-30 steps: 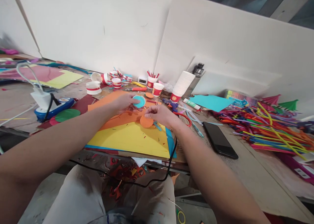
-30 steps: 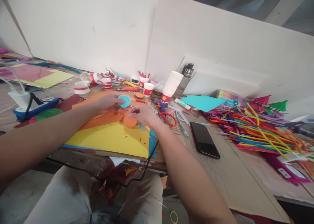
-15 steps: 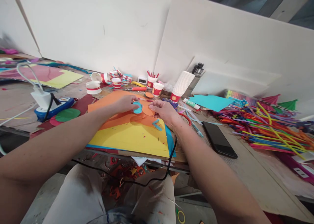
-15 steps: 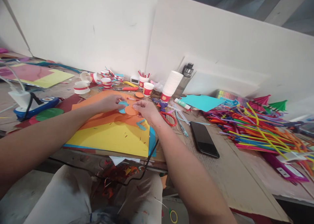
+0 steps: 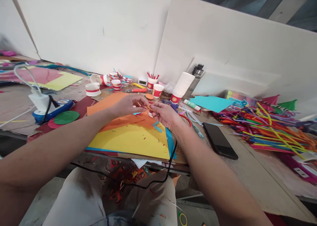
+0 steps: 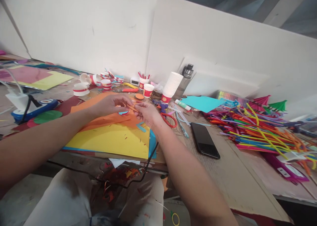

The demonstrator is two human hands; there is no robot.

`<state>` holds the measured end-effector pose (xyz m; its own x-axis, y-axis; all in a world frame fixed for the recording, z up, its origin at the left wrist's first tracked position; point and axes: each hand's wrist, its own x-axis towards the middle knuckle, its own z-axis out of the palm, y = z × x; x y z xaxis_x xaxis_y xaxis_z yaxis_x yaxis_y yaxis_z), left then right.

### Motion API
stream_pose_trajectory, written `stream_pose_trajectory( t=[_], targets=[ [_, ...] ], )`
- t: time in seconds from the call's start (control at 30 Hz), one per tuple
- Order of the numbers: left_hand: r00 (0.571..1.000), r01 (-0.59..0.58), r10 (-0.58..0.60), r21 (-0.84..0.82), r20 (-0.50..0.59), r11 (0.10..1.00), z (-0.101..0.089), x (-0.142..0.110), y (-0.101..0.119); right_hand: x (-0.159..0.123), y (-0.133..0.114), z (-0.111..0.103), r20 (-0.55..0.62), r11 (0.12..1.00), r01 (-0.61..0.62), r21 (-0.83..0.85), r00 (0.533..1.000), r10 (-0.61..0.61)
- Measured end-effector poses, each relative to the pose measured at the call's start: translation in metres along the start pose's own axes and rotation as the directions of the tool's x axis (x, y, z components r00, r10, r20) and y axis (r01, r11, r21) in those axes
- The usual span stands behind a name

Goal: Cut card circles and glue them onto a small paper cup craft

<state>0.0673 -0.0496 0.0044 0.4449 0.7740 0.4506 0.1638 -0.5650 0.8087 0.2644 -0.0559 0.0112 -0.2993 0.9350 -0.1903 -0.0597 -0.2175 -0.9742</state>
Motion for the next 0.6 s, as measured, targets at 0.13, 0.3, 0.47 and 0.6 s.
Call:
stream_pose_trajectory(
  t=[0.13, 0.3, 0.47, 0.6],
  targets=[
    [0.991, 0.093, -0.1, -0.073, -0.094, 0.993, 0.002, 0.001, -0.004, -0.003, -0.001, 0.006, -0.004, 0.994, -0.007, -0.112, 1.0, 0.006],
    [0.961, 0.164, -0.189, -0.132, -0.201, 0.978, -0.004, 0.002, -0.002, -0.006, -0.01, -0.003, -0.082, 0.881, 0.16, -0.445, 0.973, -0.218],
    [0.934, 0.19, -0.253, -0.253, -0.25, 0.949, -0.006, 0.004, -0.003, -0.022, -0.031, -0.023, 0.047, 0.548, 0.198, -0.812, 0.96, -0.277],
    [0.913, 0.157, -0.291, -0.413, -0.285, 0.897, -0.006, 0.005, -0.006, -0.032, -0.038, -0.028, 0.169, 0.253, 0.174, -0.952, 0.985, -0.043]
  ],
)
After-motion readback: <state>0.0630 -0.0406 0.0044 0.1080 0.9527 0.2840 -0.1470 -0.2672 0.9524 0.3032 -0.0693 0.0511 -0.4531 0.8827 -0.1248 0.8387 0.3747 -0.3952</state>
